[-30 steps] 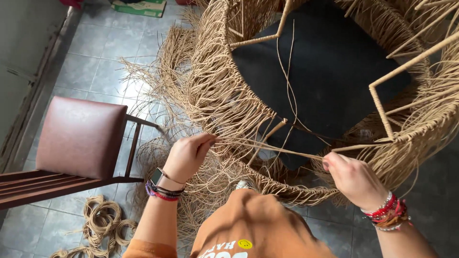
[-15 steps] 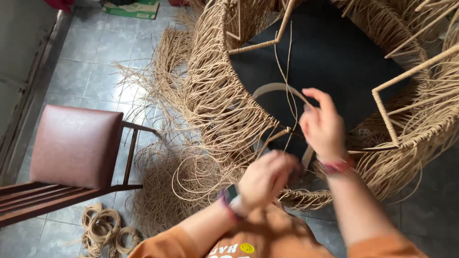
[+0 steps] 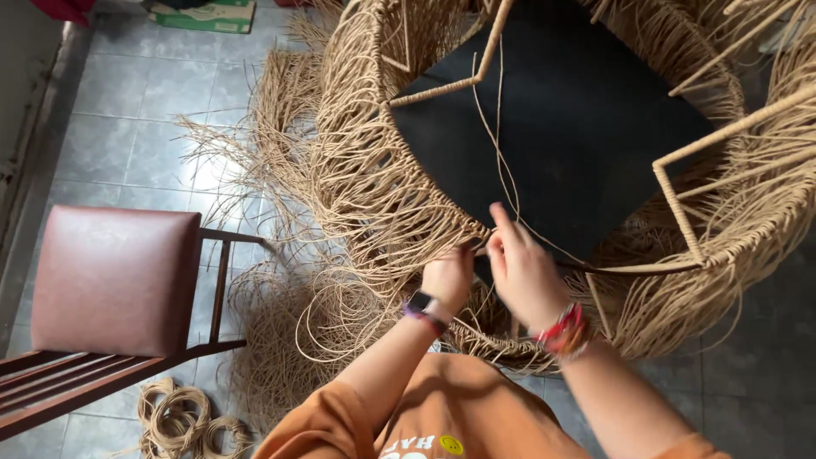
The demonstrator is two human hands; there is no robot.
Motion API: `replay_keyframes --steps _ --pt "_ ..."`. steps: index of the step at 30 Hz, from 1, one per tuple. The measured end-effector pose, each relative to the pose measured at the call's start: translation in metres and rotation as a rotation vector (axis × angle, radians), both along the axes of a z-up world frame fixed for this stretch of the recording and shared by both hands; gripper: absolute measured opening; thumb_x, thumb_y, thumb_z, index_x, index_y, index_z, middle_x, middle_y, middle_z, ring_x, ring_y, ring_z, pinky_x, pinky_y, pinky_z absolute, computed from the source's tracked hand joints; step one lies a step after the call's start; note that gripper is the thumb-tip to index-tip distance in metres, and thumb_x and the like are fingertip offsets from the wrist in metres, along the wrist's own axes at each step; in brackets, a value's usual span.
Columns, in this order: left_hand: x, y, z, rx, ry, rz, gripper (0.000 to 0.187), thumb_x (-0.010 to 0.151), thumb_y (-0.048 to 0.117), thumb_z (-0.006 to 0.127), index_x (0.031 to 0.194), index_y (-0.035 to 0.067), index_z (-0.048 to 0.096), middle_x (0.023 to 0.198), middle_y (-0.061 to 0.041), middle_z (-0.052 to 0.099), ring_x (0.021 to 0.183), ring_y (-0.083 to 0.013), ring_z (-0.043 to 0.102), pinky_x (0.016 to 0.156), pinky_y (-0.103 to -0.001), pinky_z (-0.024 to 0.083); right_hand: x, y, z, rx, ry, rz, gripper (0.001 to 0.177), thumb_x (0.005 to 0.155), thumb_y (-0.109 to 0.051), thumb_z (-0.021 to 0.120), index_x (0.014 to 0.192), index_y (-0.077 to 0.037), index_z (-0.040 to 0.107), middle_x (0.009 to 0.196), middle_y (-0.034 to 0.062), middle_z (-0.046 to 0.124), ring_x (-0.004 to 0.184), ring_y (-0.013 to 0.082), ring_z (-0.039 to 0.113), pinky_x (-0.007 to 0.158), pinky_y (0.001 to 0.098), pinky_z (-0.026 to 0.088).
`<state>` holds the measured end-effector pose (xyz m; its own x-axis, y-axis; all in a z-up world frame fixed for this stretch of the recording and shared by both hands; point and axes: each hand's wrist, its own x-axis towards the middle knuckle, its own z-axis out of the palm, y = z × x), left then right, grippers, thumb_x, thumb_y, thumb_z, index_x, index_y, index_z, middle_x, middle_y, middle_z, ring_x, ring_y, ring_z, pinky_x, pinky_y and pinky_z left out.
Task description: Weaving dried straw strands through a large furniture frame to create a decorative cover.
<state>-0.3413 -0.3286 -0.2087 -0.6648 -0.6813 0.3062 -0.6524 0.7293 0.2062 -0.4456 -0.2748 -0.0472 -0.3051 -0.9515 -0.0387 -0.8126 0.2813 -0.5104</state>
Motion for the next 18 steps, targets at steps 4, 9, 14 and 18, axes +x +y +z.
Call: replay_keyframes --steps 4,9,14,18 --pt "0.042 0.025 0.007 0.765 0.480 0.013 0.022 0.098 0.029 0.065 0.084 0.012 0.069 0.061 -0.010 0.063 0.063 -0.0355 0.068 0.058 -0.045 0.054 0.032 0.043 -0.025 -0.293 -0.378 -0.197 0.065 0.097 0.010 0.049 0.157 0.004 0.026 0.089 0.0184 0.064 0.059 0.0201 0.064 0.052 0.0324 0.060" --pt "0.088 0.043 0.069 0.429 0.474 -0.345 0.004 0.086 0.025 0.074 0.088 0.026 0.070 0.080 0.001 0.052 0.077 -0.0228 0.060 0.072 -0.033 0.053 0.030 0.075 -0.052 -0.245 -0.652 -0.390 0.028 0.104 -0.009 0.050 0.107 -0.008 0.078 0.047 -0.0014 0.053 0.040 0.0069 0.050 0.040 0.0205 0.047" --pt "0.065 0.003 0.109 0.438 0.604 -0.656 0.019 0.095 0.011 0.044 0.100 0.013 0.062 0.135 -0.016 0.060 0.114 -0.0413 0.062 0.083 -0.050 0.051 0.022 0.077 -0.035 -0.228 -0.420 0.083 0.046 0.103 -0.045 0.042 0.097 -0.014 0.077 0.082 0.0067 0.077 0.083 0.0321 0.076 0.073 0.0405 0.060" --pt "0.035 -0.017 0.122 0.571 0.345 -0.447 0.008 0.099 0.025 0.052 0.104 0.022 0.057 0.077 -0.008 0.067 0.075 -0.0397 0.069 0.070 -0.052 0.053 0.014 0.069 -0.046 -0.258 -0.111 0.093 0.009 0.090 -0.025 0.072 0.090 -0.016 0.073 0.071 0.0026 0.069 0.072 0.0268 0.073 0.062 0.0371 0.058"
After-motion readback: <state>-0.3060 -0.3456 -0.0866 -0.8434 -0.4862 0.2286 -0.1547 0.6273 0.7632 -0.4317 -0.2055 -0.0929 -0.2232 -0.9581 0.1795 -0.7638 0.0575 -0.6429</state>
